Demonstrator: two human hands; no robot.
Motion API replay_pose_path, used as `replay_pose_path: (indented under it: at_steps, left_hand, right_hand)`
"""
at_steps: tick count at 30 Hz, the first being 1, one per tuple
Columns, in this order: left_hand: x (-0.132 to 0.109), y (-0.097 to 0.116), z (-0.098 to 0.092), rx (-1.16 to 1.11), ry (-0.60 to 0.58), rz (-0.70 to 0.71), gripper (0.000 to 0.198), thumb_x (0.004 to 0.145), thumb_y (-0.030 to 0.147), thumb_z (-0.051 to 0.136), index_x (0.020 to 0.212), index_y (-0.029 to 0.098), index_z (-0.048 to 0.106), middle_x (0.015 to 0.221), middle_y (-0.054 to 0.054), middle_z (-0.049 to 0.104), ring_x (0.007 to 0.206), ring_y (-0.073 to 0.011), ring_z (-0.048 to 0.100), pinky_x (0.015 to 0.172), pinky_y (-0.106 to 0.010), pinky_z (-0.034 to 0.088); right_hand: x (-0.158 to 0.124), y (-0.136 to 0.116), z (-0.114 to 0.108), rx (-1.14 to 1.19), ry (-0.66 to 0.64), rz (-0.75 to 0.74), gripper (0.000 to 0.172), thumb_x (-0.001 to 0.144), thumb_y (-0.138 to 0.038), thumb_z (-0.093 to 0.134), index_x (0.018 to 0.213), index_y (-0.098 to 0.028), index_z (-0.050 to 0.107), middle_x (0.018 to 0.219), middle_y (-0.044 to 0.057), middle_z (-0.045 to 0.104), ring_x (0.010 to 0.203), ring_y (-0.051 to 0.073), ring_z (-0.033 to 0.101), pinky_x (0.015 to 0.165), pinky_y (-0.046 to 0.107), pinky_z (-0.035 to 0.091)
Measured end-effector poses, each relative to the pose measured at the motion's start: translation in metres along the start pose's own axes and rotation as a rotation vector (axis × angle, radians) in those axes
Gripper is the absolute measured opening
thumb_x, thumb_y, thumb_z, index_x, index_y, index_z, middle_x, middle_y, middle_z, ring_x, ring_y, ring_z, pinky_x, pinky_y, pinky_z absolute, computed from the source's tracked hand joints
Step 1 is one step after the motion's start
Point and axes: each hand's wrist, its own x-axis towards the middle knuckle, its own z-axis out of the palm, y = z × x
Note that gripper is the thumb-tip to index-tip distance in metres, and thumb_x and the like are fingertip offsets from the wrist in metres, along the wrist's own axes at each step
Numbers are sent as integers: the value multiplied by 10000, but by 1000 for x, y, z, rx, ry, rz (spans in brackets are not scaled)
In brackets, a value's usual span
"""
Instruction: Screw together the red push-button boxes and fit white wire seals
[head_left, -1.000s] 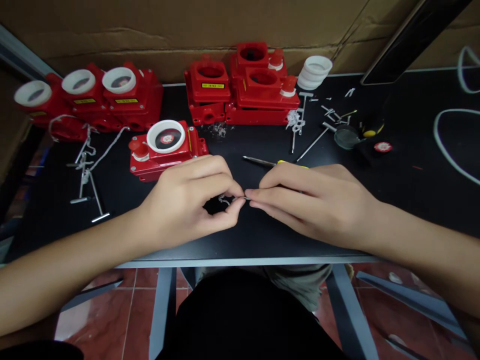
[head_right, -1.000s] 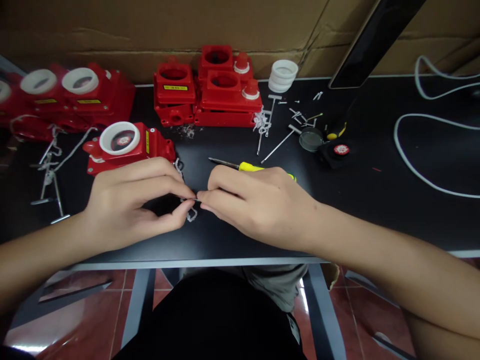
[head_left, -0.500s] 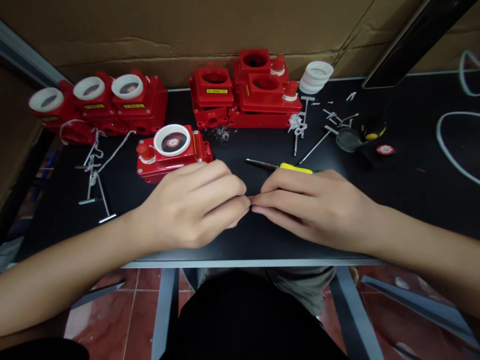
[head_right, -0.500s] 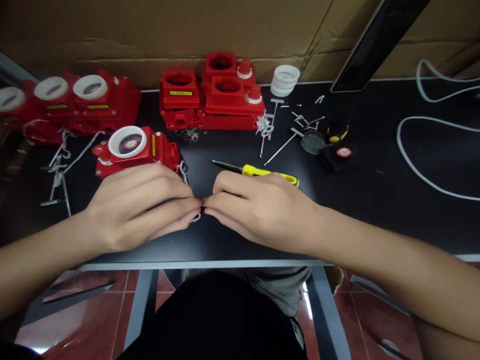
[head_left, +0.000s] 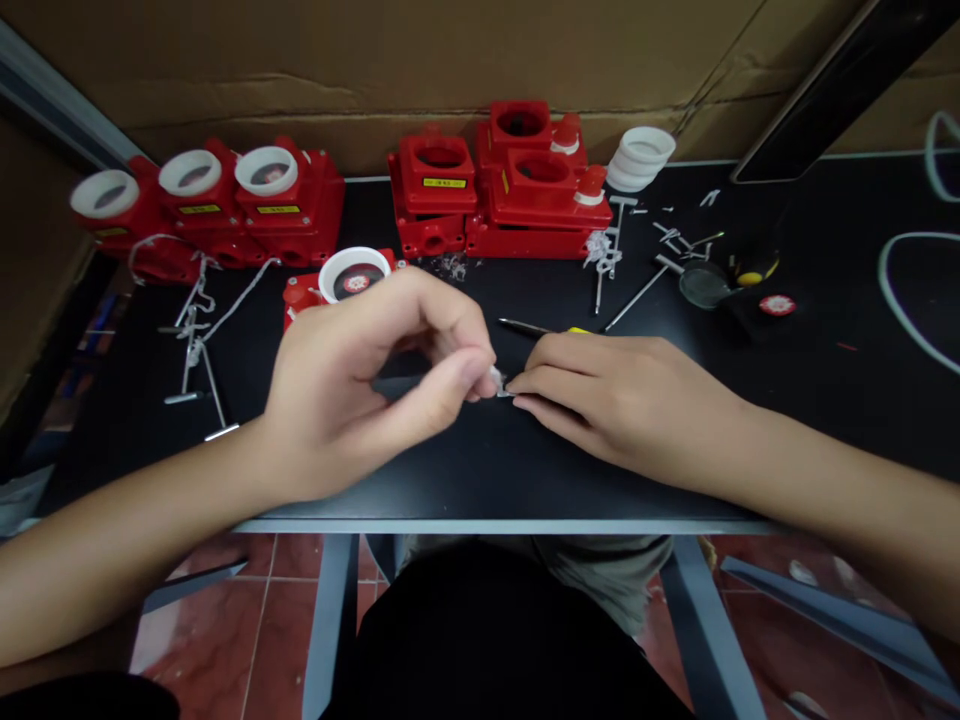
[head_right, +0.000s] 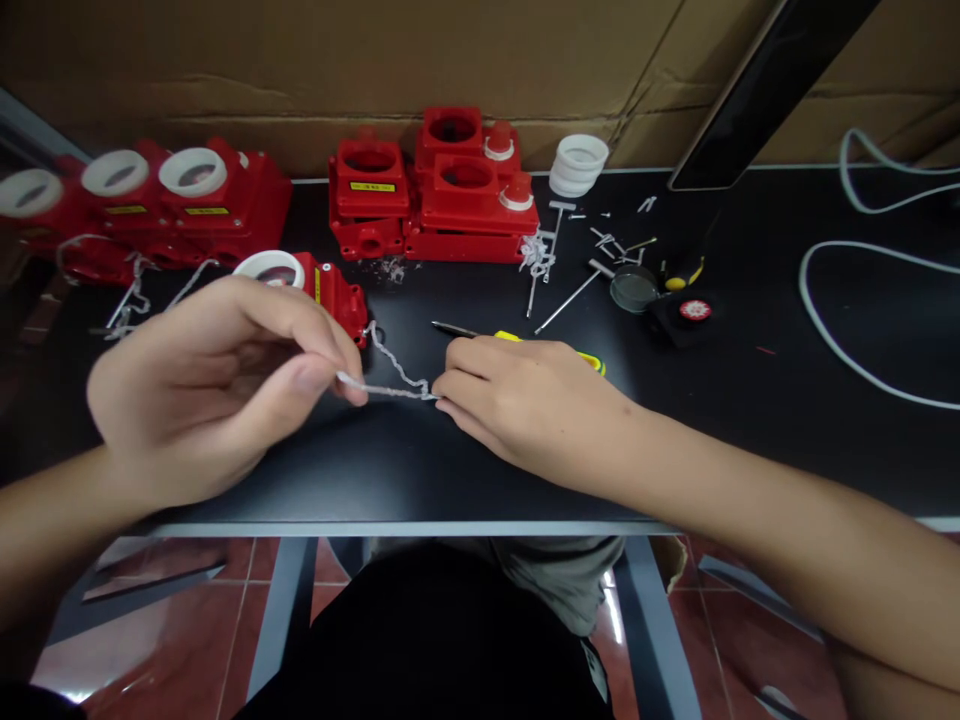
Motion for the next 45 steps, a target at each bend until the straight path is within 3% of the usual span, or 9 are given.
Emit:
replay_pose_path:
  at_steps: [6,10,14,17,22,26,33,39,45]
  left_hand:
    - [0,3,4,-380,-184,-177,119,1213,219,716,1095,223,733,1149,-55,889,937,-188,885,874,-320,733]
    - [1,-5,4,-288,-253,-124,104,1178,247,773,1078,221,780,1064,-67,857,960,-194,840,885,-313,705]
    - [-1,-16,6,-302,-206,-214,127,1197,336,751,1211,212,774,1104,-71,813,905,-169,798,840,-282,680]
    - [-3,-21,10,-380,-276,-302,231,1203,326,726,1393,197,705,1093,-56,827,903,-162,814,835,-273,682]
    - [0,-22,11,-241,-408,-255,93,1171,204,701,1192,184,790,1000,-26,851,815,-119,788,734,-210,617]
    - [5,-17,5,-236,-341,-242,193,1195,241,690,1061,192,820,904,-17,830,777,-124,769,725,-216,602]
    - [4,-14,0,-345,-130,-193,225,1202,313,740,1055,196,864,990,-52,855,900,-160,784,842,-241,631]
    - [5,-16,1,-267,-87,-116,199,1184,322,780,1060,216,895,1053,-68,858,1002,-201,808,934,-292,654]
    - [3,-15,1,-150,-60,-35,213,1196,334,762,1095,291,945,1154,-60,834,1036,-207,807,962,-310,665]
  right_hand:
    - [5,-3,0,304,92,83,224,1208,-300,651,1360,-151,723,1126,106,806,893,189,749,715,304,575]
    - [8,-5,-4,544,132,22,145,1218,-194,629,1122,-192,739,1000,44,786,879,139,738,750,259,554]
    - [8,-4,-10,648,168,61,133,1217,-192,651,1159,-195,771,1011,34,824,886,124,764,762,248,575]
    - [8,-6,-15,729,235,144,139,1213,-207,660,1182,-201,796,985,17,819,782,98,751,706,220,594]
    - [9,-5,-16,824,439,333,138,1201,-284,706,1137,-219,810,992,29,848,645,106,717,570,247,577]
    - [9,8,-11,771,518,483,175,1216,-303,678,1139,-251,827,891,27,834,632,135,728,556,274,591]
    - [12,13,-3,757,359,573,135,1129,-319,783,1142,-232,885,1006,31,871,719,133,750,656,273,613]
    - [10,7,-3,593,229,349,127,1104,-199,740,1133,-244,855,1053,27,877,888,178,820,811,304,652]
    - [8,6,0,393,232,186,151,1160,-201,705,1159,-218,855,1144,97,840,1060,226,825,945,358,665]
